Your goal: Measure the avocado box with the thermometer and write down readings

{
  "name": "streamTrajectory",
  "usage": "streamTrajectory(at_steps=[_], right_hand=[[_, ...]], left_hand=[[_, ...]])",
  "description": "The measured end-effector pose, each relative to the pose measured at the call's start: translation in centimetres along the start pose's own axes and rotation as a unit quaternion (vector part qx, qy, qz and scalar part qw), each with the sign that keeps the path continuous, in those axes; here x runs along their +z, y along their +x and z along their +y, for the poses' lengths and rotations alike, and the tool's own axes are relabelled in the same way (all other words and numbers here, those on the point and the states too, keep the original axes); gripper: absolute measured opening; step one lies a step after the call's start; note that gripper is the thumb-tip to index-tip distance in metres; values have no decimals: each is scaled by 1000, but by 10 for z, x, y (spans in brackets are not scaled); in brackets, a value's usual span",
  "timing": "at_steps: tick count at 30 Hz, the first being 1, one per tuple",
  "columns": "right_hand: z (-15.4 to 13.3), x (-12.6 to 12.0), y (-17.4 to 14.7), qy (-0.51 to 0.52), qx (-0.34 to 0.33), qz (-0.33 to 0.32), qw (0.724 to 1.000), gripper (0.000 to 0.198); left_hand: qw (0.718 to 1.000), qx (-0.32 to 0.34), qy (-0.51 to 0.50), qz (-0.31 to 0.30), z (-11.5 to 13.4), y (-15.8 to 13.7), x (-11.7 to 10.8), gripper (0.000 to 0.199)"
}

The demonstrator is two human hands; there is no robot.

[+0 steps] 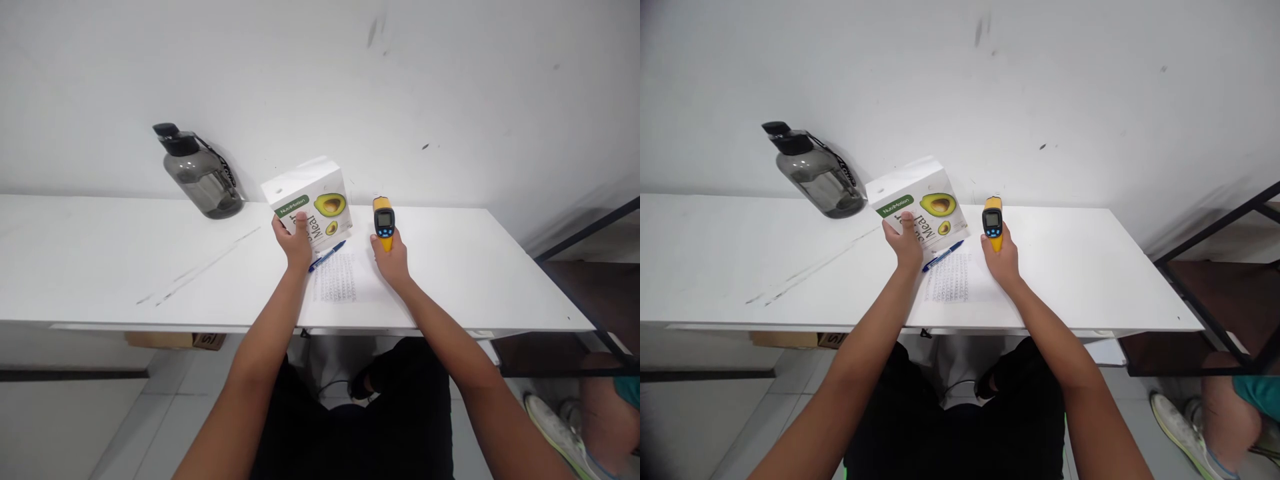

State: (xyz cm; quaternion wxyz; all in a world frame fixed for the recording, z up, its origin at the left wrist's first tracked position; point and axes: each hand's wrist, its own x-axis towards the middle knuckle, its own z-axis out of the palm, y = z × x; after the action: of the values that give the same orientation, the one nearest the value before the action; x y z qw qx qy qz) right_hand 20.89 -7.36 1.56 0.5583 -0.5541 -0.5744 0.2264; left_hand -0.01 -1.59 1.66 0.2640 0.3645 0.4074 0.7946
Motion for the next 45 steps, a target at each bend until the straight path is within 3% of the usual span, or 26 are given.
streamTrajectory(at_steps=[9,16,29,39,45], right_hand=[[2,0,-1,-14,-25,-1,1000,42],[2,1,0,-9,13,-3,1000,41],[6,1,1,-24,-10,-11,1000,41],[-2,0,0,-29,25,-15,999,40],[-4,0,1,-68,13,-17,997,54]], left_hand=[[1000,1,0,-15,0,0,0,60],[1000,-11,-5,-7,3,-1,0,59],[1000,4,11,-10,1,-1,0,57],[1000,-1,4,-15,4,-1,0,58],[1000,1,7,-20,2,-1,-1,56]])
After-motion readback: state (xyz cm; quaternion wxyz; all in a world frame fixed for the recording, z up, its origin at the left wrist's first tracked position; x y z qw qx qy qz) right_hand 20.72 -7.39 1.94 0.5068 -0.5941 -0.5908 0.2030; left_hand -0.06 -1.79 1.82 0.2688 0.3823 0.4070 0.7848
